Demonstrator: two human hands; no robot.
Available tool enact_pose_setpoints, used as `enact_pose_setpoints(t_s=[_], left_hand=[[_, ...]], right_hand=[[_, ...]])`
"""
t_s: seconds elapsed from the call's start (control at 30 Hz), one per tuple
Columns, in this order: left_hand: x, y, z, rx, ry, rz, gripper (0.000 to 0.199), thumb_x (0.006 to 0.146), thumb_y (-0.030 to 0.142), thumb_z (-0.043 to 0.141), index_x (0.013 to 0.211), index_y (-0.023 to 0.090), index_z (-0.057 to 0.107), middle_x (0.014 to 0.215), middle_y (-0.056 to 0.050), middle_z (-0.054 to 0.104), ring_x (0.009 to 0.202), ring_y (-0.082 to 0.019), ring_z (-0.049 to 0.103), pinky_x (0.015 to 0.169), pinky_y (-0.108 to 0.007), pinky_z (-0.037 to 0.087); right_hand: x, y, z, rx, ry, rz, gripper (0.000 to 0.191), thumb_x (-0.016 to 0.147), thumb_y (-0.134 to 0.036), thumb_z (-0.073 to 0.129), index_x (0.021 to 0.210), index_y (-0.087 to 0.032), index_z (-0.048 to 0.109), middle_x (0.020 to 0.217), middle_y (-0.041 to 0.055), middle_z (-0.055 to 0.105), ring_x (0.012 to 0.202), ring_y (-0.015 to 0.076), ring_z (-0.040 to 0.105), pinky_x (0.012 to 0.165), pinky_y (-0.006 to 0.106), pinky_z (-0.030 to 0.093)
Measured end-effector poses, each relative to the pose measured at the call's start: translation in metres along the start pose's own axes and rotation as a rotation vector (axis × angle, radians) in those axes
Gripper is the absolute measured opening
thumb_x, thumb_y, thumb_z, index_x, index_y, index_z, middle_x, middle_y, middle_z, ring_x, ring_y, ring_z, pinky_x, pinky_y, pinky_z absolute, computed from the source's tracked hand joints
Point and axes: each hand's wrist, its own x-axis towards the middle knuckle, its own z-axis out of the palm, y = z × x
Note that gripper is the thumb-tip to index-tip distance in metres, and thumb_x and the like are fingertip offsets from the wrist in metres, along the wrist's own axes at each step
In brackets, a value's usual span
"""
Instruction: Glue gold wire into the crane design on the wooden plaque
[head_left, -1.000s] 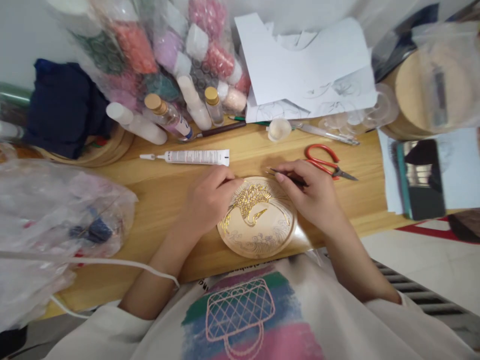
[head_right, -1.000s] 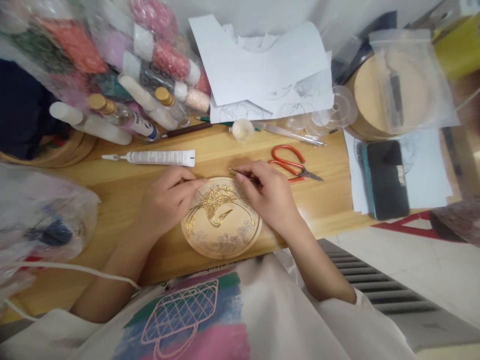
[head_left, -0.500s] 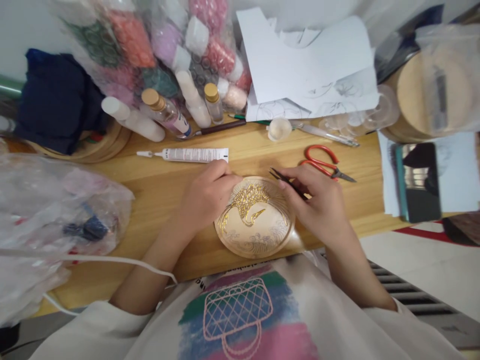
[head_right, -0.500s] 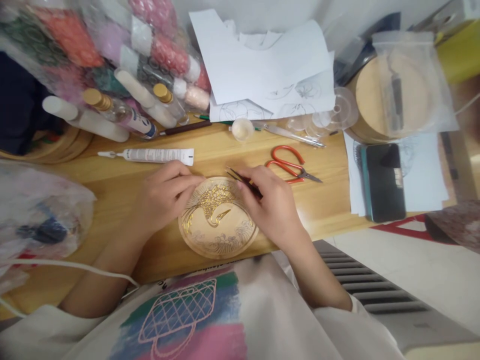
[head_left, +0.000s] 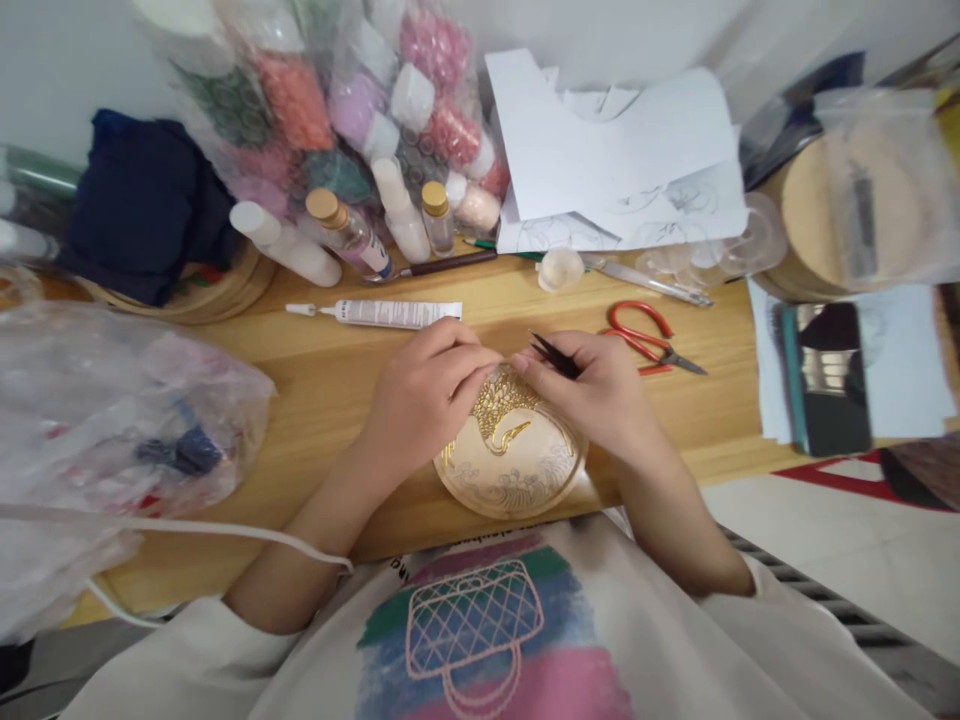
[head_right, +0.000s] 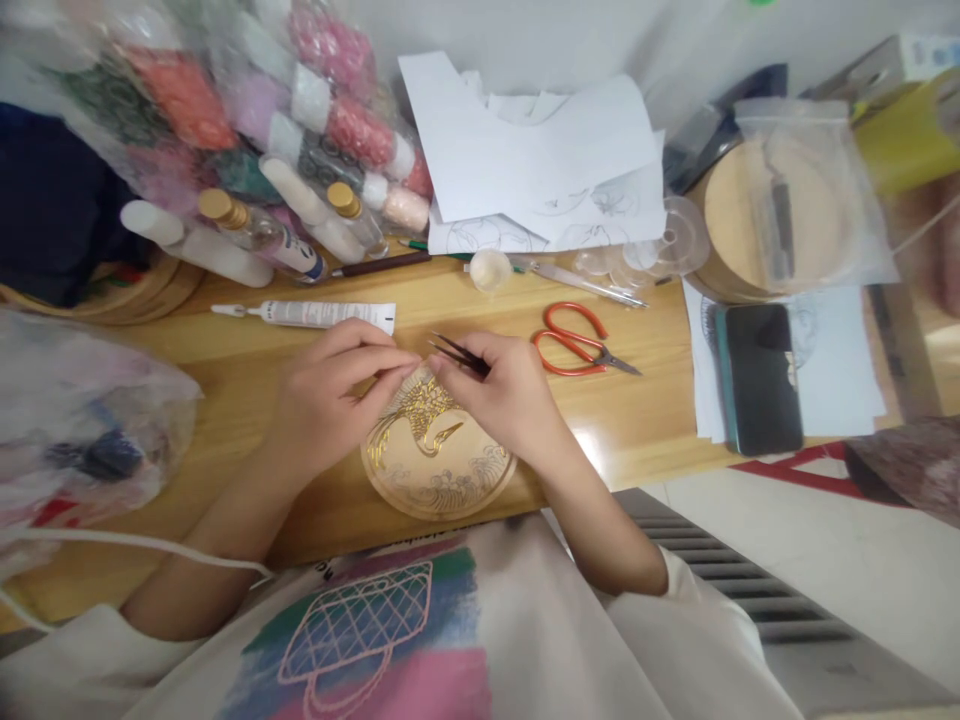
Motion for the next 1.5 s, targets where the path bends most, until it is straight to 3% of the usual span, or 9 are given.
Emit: enact_pose_setpoints(t_s=[0.17,0.37,0.53,0.7,0.83,0.93,1.2,1.5], left_hand=[[-0.001,-0.004,0.003,-0.09,-0.024,-0.096,0.006,0.09,0.014,0.067,0.087,0.018,0.07,0.084,0.001,0.068,0.073,-0.011,0.063,0.064,-0.023,0.051],[-0.004,-0.01,0.008,-0.108,-0.061,-0.112,0.014,0.094,0.015,0.061,0.084,0.023,0.068,0.085,-0.001,0.069,0.077,-0.015,0.065,0.067,-0.03,0.054],[-0.006,-0.015,0.01,-0.031,-0.041,0.011,0.014,0.096,0.016,0.058,0.085,0.02,0.067,0.084,-0.003,0.068,0.079,-0.016,0.063,0.07,-0.032,0.053],[-0.007,-0.019,0.008,0.124,-0.147,0.113,0.027,0.099,0.015,0.049,0.079,0.02,0.067,0.079,-0.006,0.065,0.077,-0.02,0.058,0.071,-0.036,0.05],[-0.005,-0.019,0.007,0.226,-0.169,0.202,0.03,0.1,0.015,0.046,0.08,0.017,0.068,0.078,-0.006,0.065,0.076,-0.02,0.055,0.068,-0.035,0.048],[-0.004,-0.019,0.007,0.261,-0.176,0.24,0.03,0.1,0.013,0.046,0.08,0.016,0.069,0.077,-0.006,0.064,0.076,-0.02,0.055,0.067,-0.034,0.047],[-0.003,-0.02,0.005,0.305,-0.203,0.253,0.031,0.1,0.013,0.045,0.078,0.018,0.067,0.079,-0.005,0.065,0.077,-0.02,0.054,0.067,-0.035,0.046],[0.003,-0.022,0.002,0.362,-0.254,0.31,0.032,0.1,0.014,0.044,0.077,0.019,0.065,0.08,-0.005,0.066,0.077,-0.02,0.055,0.067,-0.033,0.045]], right_hand=[[-0.002,0.004,0.001,-0.098,-0.014,-0.048,0.023,0.085,-0.027,0.065,0.065,-0.018,0.06,0.056,-0.0045,0.052,0.052,0.0088,0.043,0.05,0.023,0.032],[-0.005,0.011,0.005,-0.339,-0.004,-0.1,0.016,0.086,-0.025,0.064,0.073,-0.018,0.069,0.067,0.002,0.068,0.059,0.0146,0.056,0.056,0.027,0.039],[-0.01,0.012,0.004,-0.334,0.091,-0.128,0.012,0.088,-0.027,0.065,0.085,-0.018,0.073,0.076,0.004,0.074,0.064,0.0165,0.064,0.06,0.028,0.045],[-0.017,0.012,-0.005,-0.338,0.156,-0.09,0.023,0.094,-0.031,0.055,0.111,-0.019,0.065,0.08,0.0029,0.073,0.062,0.0156,0.063,0.059,0.028,0.048],[-0.022,0.015,-0.009,-0.4,0.164,-0.138,0.018,0.093,-0.025,0.054,0.107,-0.021,0.064,0.094,0.0062,0.075,0.077,0.0184,0.069,0.067,0.03,0.053],[-0.025,0.015,-0.009,-0.459,0.16,-0.185,0.017,0.094,-0.024,0.055,0.104,-0.019,0.068,0.092,0.0078,0.074,0.083,0.0205,0.069,0.071,0.032,0.054],[-0.028,0.016,-0.006,-0.509,0.157,-0.169,0.015,0.092,-0.026,0.061,0.098,-0.019,0.072,0.082,0.0058,0.074,0.073,0.0192,0.068,0.065,0.03,0.052],[-0.029,0.013,-0.004,-0.548,0.083,-0.22,0.017,0.093,-0.019,0.057,0.095,-0.017,0.074,0.084,0.007,0.076,0.076,0.0208,0.07,0.066,0.031,0.051]])
